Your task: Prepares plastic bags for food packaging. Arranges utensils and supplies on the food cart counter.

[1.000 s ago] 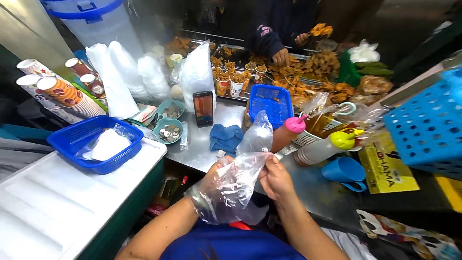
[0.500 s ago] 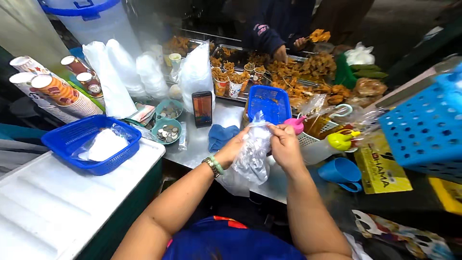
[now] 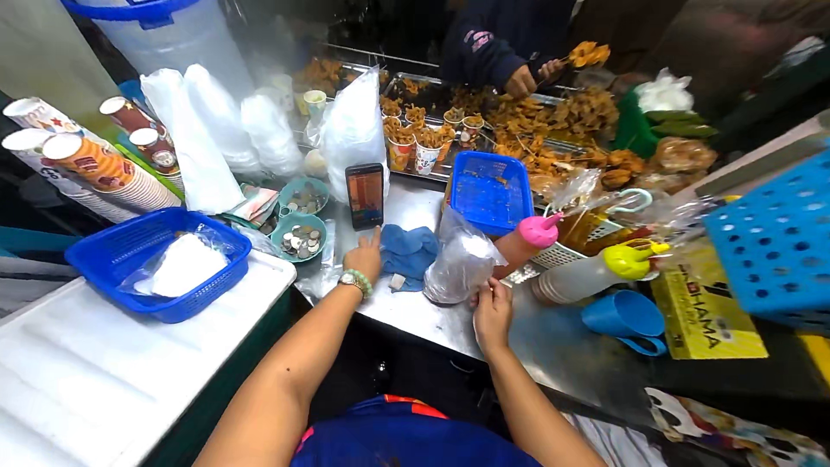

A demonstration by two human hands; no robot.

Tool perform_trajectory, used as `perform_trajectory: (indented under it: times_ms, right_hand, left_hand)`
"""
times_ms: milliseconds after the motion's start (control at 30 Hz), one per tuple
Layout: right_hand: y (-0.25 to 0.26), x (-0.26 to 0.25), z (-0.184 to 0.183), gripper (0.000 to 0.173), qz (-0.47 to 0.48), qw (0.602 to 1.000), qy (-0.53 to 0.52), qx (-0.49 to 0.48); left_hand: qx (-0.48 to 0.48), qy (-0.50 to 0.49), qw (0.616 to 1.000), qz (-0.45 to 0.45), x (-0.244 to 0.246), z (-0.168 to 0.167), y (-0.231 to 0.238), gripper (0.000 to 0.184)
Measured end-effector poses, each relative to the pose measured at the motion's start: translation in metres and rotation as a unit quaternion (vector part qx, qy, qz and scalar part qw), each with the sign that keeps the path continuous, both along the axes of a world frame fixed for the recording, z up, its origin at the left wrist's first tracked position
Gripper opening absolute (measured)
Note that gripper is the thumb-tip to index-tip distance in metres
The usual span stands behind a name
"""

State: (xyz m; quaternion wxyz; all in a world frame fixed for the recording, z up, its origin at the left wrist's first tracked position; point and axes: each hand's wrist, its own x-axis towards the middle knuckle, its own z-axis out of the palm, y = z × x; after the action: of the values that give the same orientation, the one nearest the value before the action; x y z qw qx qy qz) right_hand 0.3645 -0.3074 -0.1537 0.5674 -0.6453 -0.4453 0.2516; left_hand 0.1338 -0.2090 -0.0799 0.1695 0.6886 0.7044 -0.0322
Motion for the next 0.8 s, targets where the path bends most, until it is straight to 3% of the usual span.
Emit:
perform_trajectory:
  times_ms: [167, 800]
  right_hand:
    - [-0.018, -0.006, -0.032, 0.033, -0.006, 0.995, -0.096, 0.008]
    - [-0.016, -0.010, -0.030, 0.031, -0.002, 0.995, -0.100, 0.019]
  left_hand:
    - [-0.022, 0.047, 0.999, -0.007, -0.010, -0.014, 0.017, 0.072]
    - [-0.005, 0.071, 0.997, 0.009, -0.013, -0.026, 0.035, 0.077]
